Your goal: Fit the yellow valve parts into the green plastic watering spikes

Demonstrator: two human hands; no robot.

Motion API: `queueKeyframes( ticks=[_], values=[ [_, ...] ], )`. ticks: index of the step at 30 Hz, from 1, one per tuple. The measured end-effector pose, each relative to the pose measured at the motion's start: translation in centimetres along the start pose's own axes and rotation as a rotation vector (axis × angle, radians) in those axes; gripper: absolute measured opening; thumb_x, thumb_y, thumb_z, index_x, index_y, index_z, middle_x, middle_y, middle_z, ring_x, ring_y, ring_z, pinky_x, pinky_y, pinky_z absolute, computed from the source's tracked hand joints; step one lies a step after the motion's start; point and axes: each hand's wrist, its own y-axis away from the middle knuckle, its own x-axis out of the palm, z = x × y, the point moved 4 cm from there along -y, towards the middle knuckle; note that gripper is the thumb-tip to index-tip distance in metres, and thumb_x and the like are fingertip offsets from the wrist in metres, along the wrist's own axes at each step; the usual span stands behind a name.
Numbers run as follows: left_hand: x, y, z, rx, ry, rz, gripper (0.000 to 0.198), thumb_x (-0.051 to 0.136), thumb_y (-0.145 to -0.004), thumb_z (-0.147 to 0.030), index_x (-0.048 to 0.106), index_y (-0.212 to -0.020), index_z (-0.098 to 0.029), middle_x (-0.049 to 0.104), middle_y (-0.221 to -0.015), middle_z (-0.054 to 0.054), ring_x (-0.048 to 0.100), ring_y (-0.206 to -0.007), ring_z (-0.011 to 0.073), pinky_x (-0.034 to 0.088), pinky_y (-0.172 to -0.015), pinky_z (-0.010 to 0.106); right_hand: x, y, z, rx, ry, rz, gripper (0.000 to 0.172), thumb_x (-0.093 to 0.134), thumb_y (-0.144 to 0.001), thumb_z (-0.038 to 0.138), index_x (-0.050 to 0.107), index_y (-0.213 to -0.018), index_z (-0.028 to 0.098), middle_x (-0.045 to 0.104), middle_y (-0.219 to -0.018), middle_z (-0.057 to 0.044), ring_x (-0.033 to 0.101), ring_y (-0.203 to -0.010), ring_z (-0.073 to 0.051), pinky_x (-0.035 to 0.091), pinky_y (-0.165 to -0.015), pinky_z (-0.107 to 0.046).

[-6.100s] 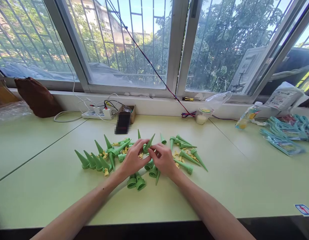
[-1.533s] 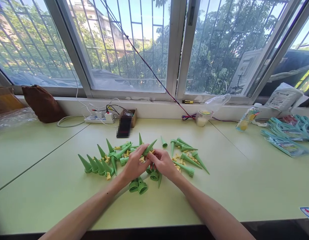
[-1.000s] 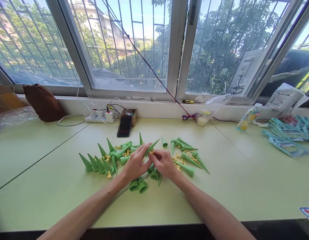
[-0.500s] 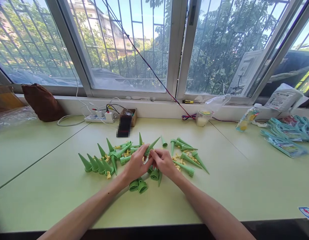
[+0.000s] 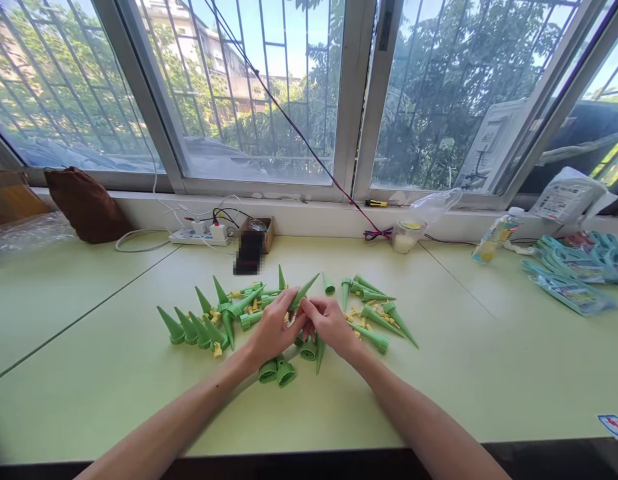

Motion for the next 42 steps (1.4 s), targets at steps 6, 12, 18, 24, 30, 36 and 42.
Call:
queueKeyframes(
  ticks=[6,12,18,24,30,36,42],
  values=[
    [0.1,0.0,0.2,-0.008,-0.013,0.035,0.029,0.051,-0.089,-0.016,0.048,-0.117,-0.02,0.057,-0.1,0.006,0.056,-0.075,0.0147,0.048,-0.067,0.026,-0.1,0.1,-0.1,-0.035,0.08,-0.03,0.047,0.056,-0.088,0.059,0.056,-0.066,0.017,0.049,-0.047,0.003,0.052,-0.039,-0.012,0.037,-0.036,-0.022],
    [0.1,0.0,0.2,-0.002,-0.028,0.06,0.033,0.051,-0.088,-0.013,0.048,-0.121,-0.02,0.057,-0.109,0.008,0.057,-0.075,0.0143,0.049,-0.067,0.026,-0.3,0.3,-0.1,-0.102,0.217,-0.059,0.046,0.052,-0.092,0.054,0.056,-0.065,0.017,0.05,-0.049,0.003,0.051,-0.04,-0.011,0.036,-0.039,-0.022],
    [0.2,0.0,0.3,-0.009,-0.022,0.056,0.035,0.052,-0.088,-0.013,0.047,-0.122,-0.019,0.058,-0.108,0.008,0.057,-0.075,0.0146,0.049,-0.069,0.027,-0.3,0.3,-0.1,-0.112,0.211,-0.062,0.045,0.052,-0.093,0.051,0.057,-0.066,0.017,0.051,-0.05,0.002,0.052,-0.04,-0.011,0.037,-0.039,-0.022],
    [0.3,0.0,0.3,-0.048,0.023,0.046,0.033,0.051,-0.09,-0.017,0.048,-0.123,-0.018,0.06,-0.102,0.007,0.057,-0.072,0.0142,0.05,-0.069,0.028,-0.3,0.2,0.0,-0.124,0.207,-0.077,0.043,0.052,-0.093,0.049,0.054,-0.064,0.017,0.049,-0.049,0.003,0.05,-0.041,-0.011,0.037,-0.04,-0.022],
    [0.3,-0.2,0.8,-0.142,0.31,0.092,0.032,0.046,-0.095,-0.026,0.045,-0.126,-0.018,0.063,-0.087,0.003,0.059,-0.065,0.0132,0.051,-0.065,0.027,0.1,0.7,1.0,-0.181,0.204,-0.032,0.036,0.054,-0.093,0.046,0.056,-0.07,0.018,0.056,-0.057,0.002,0.051,-0.044,-0.01,0.041,-0.044,-0.022],
    [0.4,-0.2,1.0,-0.163,0.446,0.119,0.034,0.043,-0.098,-0.038,0.046,-0.126,-0.018,0.063,-0.103,0.007,0.058,-0.072,0.0133,0.051,-0.069,0.027,0.3,1.0,1.8,-0.247,0.23,-0.044,0.031,0.056,-0.092,0.041,0.058,-0.072,0.018,0.057,-0.054,0.003,0.053,-0.046,-0.011,0.052,-0.063,-0.027],
    [0.6,-0.1,1.1,-0.184,0.405,0.139,0.038,0.04,-0.099,-0.043,0.049,-0.125,-0.017,0.064,-0.094,0.006,0.058,-0.073,0.0154,0.051,-0.07,0.029,0.1,0.9,1.6,-0.237,0.19,-0.076,0.023,0.055,-0.091,0.039,0.058,-0.082,0.018,0.056,-0.058,0.003,0.052,-0.047,-0.011,0.044,-0.049,-0.023]
  ],
)
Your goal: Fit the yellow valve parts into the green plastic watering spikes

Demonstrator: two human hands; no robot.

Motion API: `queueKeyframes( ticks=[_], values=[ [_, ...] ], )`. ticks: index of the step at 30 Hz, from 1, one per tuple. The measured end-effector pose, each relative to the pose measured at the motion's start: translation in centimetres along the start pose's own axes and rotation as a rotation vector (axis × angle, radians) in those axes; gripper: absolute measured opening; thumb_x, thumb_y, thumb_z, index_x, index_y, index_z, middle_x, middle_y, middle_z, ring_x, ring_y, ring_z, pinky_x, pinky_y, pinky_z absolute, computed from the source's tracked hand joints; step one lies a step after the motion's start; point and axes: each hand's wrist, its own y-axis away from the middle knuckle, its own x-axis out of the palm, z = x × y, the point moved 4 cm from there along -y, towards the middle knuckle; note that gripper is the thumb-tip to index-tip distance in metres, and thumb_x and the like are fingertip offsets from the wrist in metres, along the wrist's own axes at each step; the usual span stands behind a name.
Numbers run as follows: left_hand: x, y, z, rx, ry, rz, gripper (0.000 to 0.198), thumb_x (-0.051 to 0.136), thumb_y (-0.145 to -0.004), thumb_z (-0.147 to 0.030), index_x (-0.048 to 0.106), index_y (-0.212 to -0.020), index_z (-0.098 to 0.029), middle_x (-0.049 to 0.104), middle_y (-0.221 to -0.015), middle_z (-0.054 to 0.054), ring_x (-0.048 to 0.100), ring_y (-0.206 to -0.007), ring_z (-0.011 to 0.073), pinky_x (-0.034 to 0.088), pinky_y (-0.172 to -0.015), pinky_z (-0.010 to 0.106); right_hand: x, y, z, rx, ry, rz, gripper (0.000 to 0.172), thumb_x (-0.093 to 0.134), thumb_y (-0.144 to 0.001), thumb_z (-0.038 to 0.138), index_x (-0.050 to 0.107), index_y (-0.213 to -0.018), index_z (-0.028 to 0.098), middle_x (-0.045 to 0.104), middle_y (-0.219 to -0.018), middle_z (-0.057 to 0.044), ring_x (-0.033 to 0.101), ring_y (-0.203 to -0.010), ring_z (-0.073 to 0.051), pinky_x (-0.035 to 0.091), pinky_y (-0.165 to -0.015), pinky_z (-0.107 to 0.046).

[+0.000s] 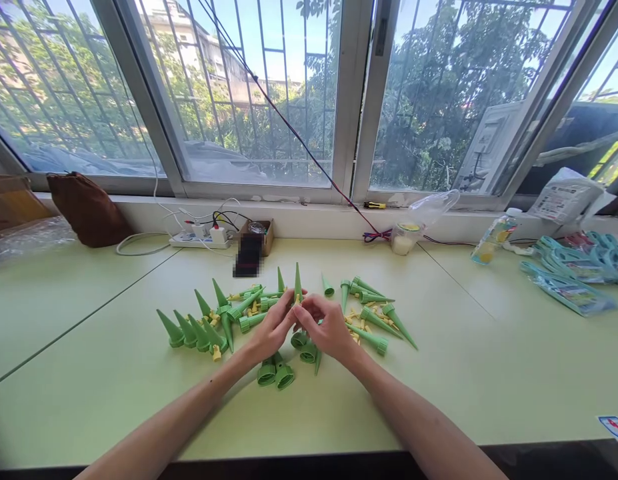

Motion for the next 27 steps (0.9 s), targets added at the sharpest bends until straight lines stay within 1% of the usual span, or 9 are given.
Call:
queueKeyframes(
  ticks=[3,6,11,15,19,21,24,27],
  values=[
    [-0.1,0.3,0.5,0.004,-0.119,-0.037,0.043,0.047,-0.095,-0.043,0.05,-0.129,-0.017,0.067,-0.097,0.009,0.063,-0.085,0.0202,0.052,-0.08,0.033,-0.2,-0.1,-0.1,-0.009,0.072,-0.037,0.021,0.056,-0.089,0.036,0.054,-0.076,0.019,0.051,-0.058,0.004,0.048,-0.048,-0.01,0.039,-0.047,-0.022],
    [-0.2,0.7,0.9,0.013,-0.226,-0.058,0.049,0.051,-0.091,-0.042,0.049,-0.134,-0.018,0.068,-0.109,0.011,0.063,-0.101,0.0244,0.05,-0.092,0.039,-0.4,-0.1,0.0,-0.039,0.214,-0.065,0.024,0.057,-0.086,0.032,0.047,-0.068,0.02,0.045,-0.057,0.005,0.041,-0.05,-0.009,0.034,-0.048,-0.022],
    [-0.2,1.2,1.1,0.01,-0.288,-0.023,0.052,0.048,-0.091,-0.039,0.046,-0.139,-0.019,0.062,-0.128,0.013,0.054,-0.124,0.0267,0.043,-0.106,0.041,-0.2,-0.1,0.3,-0.071,0.365,-0.078,0.03,0.055,-0.086,0.032,0.037,-0.065,0.021,0.038,-0.056,0.006,0.034,-0.051,-0.009,0.03,-0.05,-0.022],
    [0.1,1.3,1.5,-0.055,-0.295,0.034,0.052,0.041,-0.093,-0.04,0.044,-0.141,-0.018,0.055,-0.139,0.013,0.043,-0.137,0.0271,0.035,-0.114,0.043,0.0,-0.1,0.4,-0.061,0.415,-0.075,0.029,0.053,-0.087,0.031,0.036,-0.066,0.021,0.037,-0.056,0.006,0.034,-0.051,-0.01,0.029,-0.05,-0.023],
    [0.3,1.3,1.7,-0.152,-0.3,0.097,0.055,0.033,-0.096,-0.043,0.04,-0.142,-0.015,0.042,-0.151,0.014,0.028,-0.145,0.0273,0.026,-0.119,0.045,0.1,-0.2,0.5,-0.039,0.458,-0.053,0.028,0.05,-0.089,0.031,0.034,-0.068,0.022,0.037,-0.055,0.007,0.034,-0.051,-0.01,0.027,-0.051,-0.023],
    [0.4,1.3,1.7,-0.18,-0.295,0.115,0.056,0.032,-0.096,-0.045,0.039,-0.143,-0.014,0.038,-0.153,0.014,0.024,-0.146,0.0266,0.024,-0.12,0.044,0.2,-0.2,0.6,-0.034,0.479,-0.034,0.028,0.048,-0.09,0.03,0.033,-0.069,0.022,0.037,-0.055,0.007,0.033,-0.05,-0.01,0.027,-0.051,-0.023],
    [0.3,1.3,1.6,-0.198,-0.277,0.122,0.057,0.031,-0.097,-0.046,0.037,-0.144,-0.015,0.039,-0.153,0.013,0.023,-0.147,0.0245,0.022,-0.12,0.042,0.3,-0.2,0.6,-0.043,0.514,-0.024,0.027,0.046,-0.091,0.029,0.032,-0.07,0.022,0.037,-0.056,0.007,0.034,-0.051,-0.011,0.027,-0.053,-0.024],
    [0.3,1.3,1.5,-0.189,-0.252,0.113,0.054,0.031,-0.097,-0.045,0.04,-0.142,-0.017,0.043,-0.151,0.012,0.025,-0.146,0.0237,0.023,-0.12,0.044,0.4,-0.2,0.7,-0.05,0.543,-0.019,0.026,0.045,-0.092,0.03,0.032,-0.071,0.023,0.037,-0.057,0.007,0.035,-0.052,-0.011,0.027,-0.054,-0.024]
  ],
)
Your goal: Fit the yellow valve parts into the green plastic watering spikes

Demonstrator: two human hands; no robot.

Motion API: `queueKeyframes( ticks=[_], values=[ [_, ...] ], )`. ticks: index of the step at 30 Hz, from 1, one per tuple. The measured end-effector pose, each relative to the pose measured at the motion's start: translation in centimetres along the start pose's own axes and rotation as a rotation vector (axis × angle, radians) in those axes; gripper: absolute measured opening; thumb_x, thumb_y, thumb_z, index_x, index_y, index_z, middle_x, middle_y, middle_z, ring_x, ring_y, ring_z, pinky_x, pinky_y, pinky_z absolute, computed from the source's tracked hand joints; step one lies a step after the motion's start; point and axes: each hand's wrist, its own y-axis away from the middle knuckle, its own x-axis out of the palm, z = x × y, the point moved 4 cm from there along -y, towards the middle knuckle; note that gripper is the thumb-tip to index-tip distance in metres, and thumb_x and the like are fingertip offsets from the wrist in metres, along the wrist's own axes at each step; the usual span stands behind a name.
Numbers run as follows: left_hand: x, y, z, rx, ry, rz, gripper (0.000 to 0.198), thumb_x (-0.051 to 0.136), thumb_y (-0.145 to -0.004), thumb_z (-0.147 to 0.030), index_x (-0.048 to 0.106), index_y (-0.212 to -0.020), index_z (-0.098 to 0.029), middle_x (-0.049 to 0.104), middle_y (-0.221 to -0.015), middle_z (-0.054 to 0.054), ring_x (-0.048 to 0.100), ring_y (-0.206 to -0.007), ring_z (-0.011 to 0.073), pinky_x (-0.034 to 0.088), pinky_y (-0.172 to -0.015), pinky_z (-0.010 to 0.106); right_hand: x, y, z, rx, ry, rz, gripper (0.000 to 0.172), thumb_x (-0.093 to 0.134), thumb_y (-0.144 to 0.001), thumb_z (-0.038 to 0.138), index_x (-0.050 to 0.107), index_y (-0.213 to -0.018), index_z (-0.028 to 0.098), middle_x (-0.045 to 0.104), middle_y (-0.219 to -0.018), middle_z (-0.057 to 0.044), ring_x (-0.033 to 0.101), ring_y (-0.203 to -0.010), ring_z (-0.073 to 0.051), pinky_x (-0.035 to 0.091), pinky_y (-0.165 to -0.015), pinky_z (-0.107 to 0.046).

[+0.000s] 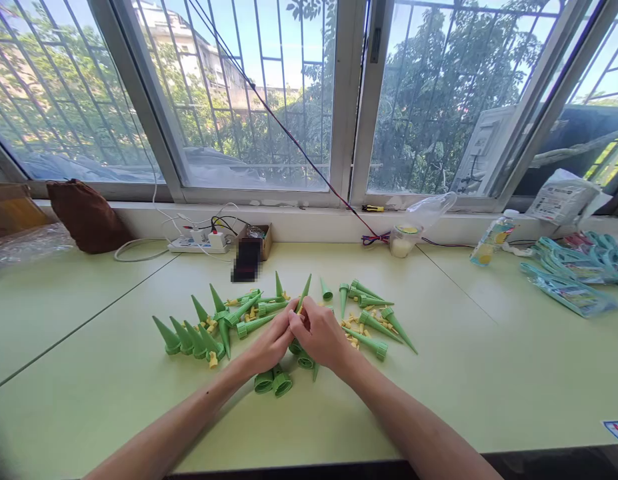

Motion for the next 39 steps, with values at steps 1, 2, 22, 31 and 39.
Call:
queueKeyframes(
  ticks=[1,2,22,31,39],
  values=[
    [0.0,0.0,-0.1,0.0,0.009,-0.005,0.053,0.031,-0.097,-0.045,0.041,-0.141,-0.017,0.044,-0.15,0.012,0.027,-0.146,0.0238,0.023,-0.12,0.044,0.0,0.0,0.0,0.001,0.006,0.004,0.026,0.045,-0.093,0.03,0.032,-0.071,0.023,0.037,-0.057,0.007,0.035,-0.052,-0.012,0.027,-0.054,-0.024],
    [-0.1,0.0,-0.1,-0.001,0.018,-0.011,0.052,0.032,-0.097,-0.045,0.043,-0.14,-0.018,0.045,-0.149,0.012,0.028,-0.145,0.0241,0.024,-0.12,0.045,0.0,0.0,0.0,0.003,0.011,0.008,0.026,0.044,-0.093,0.03,0.032,-0.072,0.023,0.038,-0.057,0.007,0.035,-0.052,-0.012,0.027,-0.054,-0.024],
    [-0.3,-0.2,0.3,0.001,0.013,-0.055,0.049,0.036,-0.096,-0.046,0.05,-0.134,-0.018,0.052,-0.142,0.013,0.035,-0.141,0.0259,0.027,-0.118,0.046,0.2,-0.3,-0.2,0.003,-0.006,0.026,0.027,0.045,-0.094,0.031,0.033,-0.071,0.023,0.039,-0.057,0.007,0.036,-0.051,-0.012,0.028,-0.053,-0.023],
    [-1.7,-0.5,-0.6,0.115,-0.06,-0.223,0.05,0.049,-0.092,-0.045,0.048,-0.134,-0.018,0.059,-0.132,0.015,0.054,-0.122,0.0274,0.043,-0.104,0.044,-1.3,-0.3,-0.9,-0.063,-0.051,-0.136,0.031,0.033,-0.102,0.036,0.05,-0.082,0.02,0.051,-0.063,0.002,0.045,-0.054,-0.013,0.033,-0.057,-0.025],
    [-1.5,-0.4,-2.5,0.237,-0.158,-0.109,0.042,0.056,-0.09,-0.038,0.05,-0.127,-0.018,0.066,-0.107,0.01,0.061,-0.083,0.0195,0.049,-0.076,0.032,-1.6,-0.5,-1.9,0.015,-0.081,-0.203,0.031,0.038,-0.1,0.042,0.057,-0.103,0.018,0.054,-0.065,0.001,0.051,-0.055,-0.015,0.04,-0.058,-0.026]
  ],
)
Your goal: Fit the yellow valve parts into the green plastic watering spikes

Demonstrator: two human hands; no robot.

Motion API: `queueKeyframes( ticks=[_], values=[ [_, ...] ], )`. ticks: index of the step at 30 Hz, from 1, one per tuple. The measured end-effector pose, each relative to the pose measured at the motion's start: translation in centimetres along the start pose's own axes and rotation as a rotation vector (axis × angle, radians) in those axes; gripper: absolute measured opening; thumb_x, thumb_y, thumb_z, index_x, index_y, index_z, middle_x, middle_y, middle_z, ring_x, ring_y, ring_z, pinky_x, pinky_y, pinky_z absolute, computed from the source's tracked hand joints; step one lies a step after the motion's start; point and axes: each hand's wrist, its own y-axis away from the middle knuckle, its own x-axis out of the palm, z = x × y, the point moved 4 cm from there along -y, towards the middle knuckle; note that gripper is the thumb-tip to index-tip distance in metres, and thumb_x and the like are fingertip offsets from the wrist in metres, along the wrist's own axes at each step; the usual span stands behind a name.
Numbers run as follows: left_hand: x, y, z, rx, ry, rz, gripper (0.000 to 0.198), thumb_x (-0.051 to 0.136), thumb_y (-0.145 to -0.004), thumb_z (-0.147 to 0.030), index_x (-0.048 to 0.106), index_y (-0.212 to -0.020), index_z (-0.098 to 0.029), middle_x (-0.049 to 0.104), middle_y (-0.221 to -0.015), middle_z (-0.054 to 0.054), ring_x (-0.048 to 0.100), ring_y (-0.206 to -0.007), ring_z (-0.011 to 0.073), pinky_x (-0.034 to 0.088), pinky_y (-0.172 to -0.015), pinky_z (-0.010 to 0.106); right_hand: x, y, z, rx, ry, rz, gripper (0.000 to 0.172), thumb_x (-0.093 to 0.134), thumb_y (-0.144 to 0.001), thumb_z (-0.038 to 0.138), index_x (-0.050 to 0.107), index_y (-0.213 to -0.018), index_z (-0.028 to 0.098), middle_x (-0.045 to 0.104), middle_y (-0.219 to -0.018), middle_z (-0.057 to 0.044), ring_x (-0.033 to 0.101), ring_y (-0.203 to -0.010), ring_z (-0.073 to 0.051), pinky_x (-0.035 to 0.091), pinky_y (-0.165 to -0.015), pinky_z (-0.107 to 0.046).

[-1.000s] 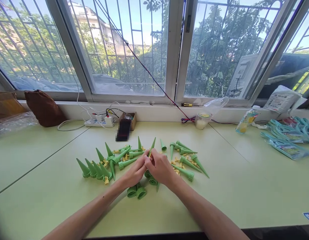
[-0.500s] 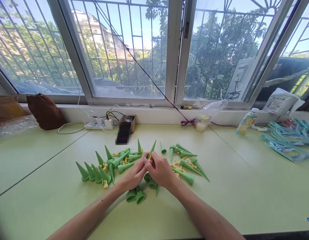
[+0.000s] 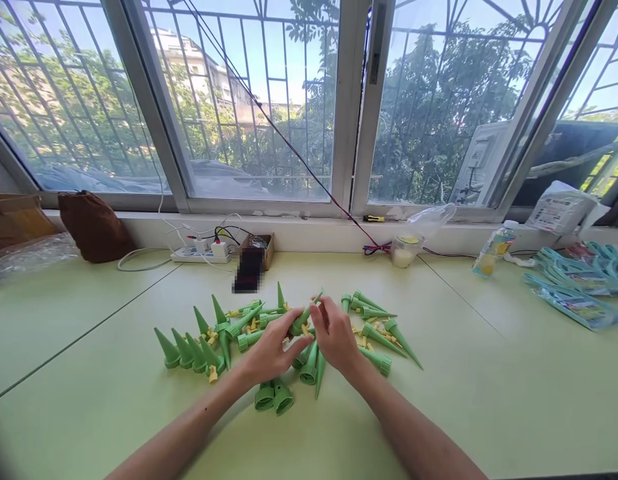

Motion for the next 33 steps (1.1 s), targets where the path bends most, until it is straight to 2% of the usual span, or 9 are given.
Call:
queueKeyframes(
  ticks=[5,10,13,16,19,24,27,30,33],
  values=[
    [0.0,-0.1,-0.6,0.033,0.024,0.034,0.038,0.061,-0.087,-0.033,0.054,-0.123,-0.021,0.066,-0.109,0.007,0.06,-0.087,0.0201,0.048,-0.08,0.032,0.2,0.0,0.2,-0.003,-0.02,0.003,0.03,0.041,-0.099,0.042,0.056,-0.089,0.019,0.053,-0.061,0.001,0.05,-0.051,-0.014,0.04,-0.055,-0.026],
    [-0.1,-0.3,-0.8,0.037,0.01,0.036,0.033,0.067,-0.083,-0.04,0.061,-0.109,-0.02,0.064,-0.094,0.005,0.058,-0.084,0.0201,0.046,-0.077,0.031,0.3,-0.1,-0.1,0.027,-0.03,0.01,0.032,0.039,-0.1,0.044,0.057,-0.089,0.02,0.052,-0.06,0.002,0.048,-0.051,-0.014,0.038,-0.053,-0.025],
    [0.0,-0.3,-0.6,0.037,0.007,0.024,0.025,0.057,-0.089,-0.041,0.062,-0.097,-0.018,0.061,-0.083,0.003,0.053,-0.074,0.0167,0.043,-0.068,0.028,0.3,-0.2,-0.2,0.045,-0.056,0.032,0.033,0.039,-0.099,0.045,0.058,-0.092,0.019,0.051,-0.059,0.002,0.046,-0.051,-0.014,0.036,-0.051,-0.025],
    [0.1,-0.5,-0.3,0.011,0.027,0.0,0.029,0.043,-0.097,-0.036,0.059,-0.082,-0.017,0.054,-0.069,0.0,0.044,-0.062,0.0128,0.036,-0.059,0.025,0.5,-0.2,-0.2,0.033,-0.071,0.076,0.032,0.041,-0.099,0.044,0.06,-0.091,0.019,0.05,-0.06,0.003,0.045,-0.051,-0.013,0.035,-0.051,-0.025],
    [-0.1,-0.7,0.2,-0.033,0.035,-0.024,0.03,0.046,-0.095,-0.037,0.057,-0.075,-0.016,0.048,-0.061,-0.003,0.039,-0.057,0.0109,0.032,-0.055,0.024,0.5,-0.3,-0.5,0.022,-0.06,0.075,0.032,0.04,-0.1,0.042,0.06,-0.09,0.019,0.051,-0.061,0.002,0.047,-0.053,-0.014,0.037,-0.054,-0.025],
    [-1.4,-0.8,0.9,-0.128,0.008,-0.156,0.029,0.049,-0.092,-0.039,0.058,-0.076,-0.016,0.049,-0.059,-0.003,0.04,-0.054,0.0103,0.032,-0.054,0.023,-0.1,-0.6,-1.5,-0.015,0.071,-0.001,0.026,0.042,-0.099,0.036,0.06,-0.093,0.018,0.055,-0.066,0.001,0.05,-0.057,-0.015,0.038,-0.059,-0.025],
    [-1.9,-0.8,1.4,-0.213,-0.007,-0.219,0.025,0.052,-0.09,-0.038,0.061,-0.089,-0.016,0.054,-0.059,-0.003,0.043,-0.052,0.0109,0.034,-0.054,0.024,-0.5,-0.9,-2.2,-0.037,0.197,-0.013,0.021,0.045,-0.098,0.03,0.06,-0.093,0.017,0.059,-0.071,-0.002,0.053,-0.061,-0.016,0.039,-0.063,-0.026],
    [-1.5,-0.7,1.8,-0.251,-0.03,-0.174,0.024,0.053,-0.088,-0.034,0.059,-0.103,-0.017,0.058,-0.06,-0.003,0.048,-0.053,0.0126,0.035,-0.055,0.024,-0.8,-1.2,-2.8,-0.06,0.3,-0.002,0.018,0.045,-0.096,0.024,0.06,-0.091,0.016,0.061,-0.08,-0.006,0.055,-0.069,-0.018,0.042,-0.069,-0.028],
    [-0.7,-0.6,2.1,-0.262,-0.071,-0.1,0.022,0.052,-0.086,-0.029,0.057,-0.105,-0.017,0.058,-0.057,-0.004,0.052,-0.053,0.0137,0.035,-0.056,0.024,-0.7,-1.4,-3.1,-0.09,0.376,0.058,0.017,0.044,-0.096,0.018,0.06,-0.09,0.016,0.061,-0.084,-0.007,0.056,-0.077,-0.02,0.043,-0.073,-0.03]
  ],
)
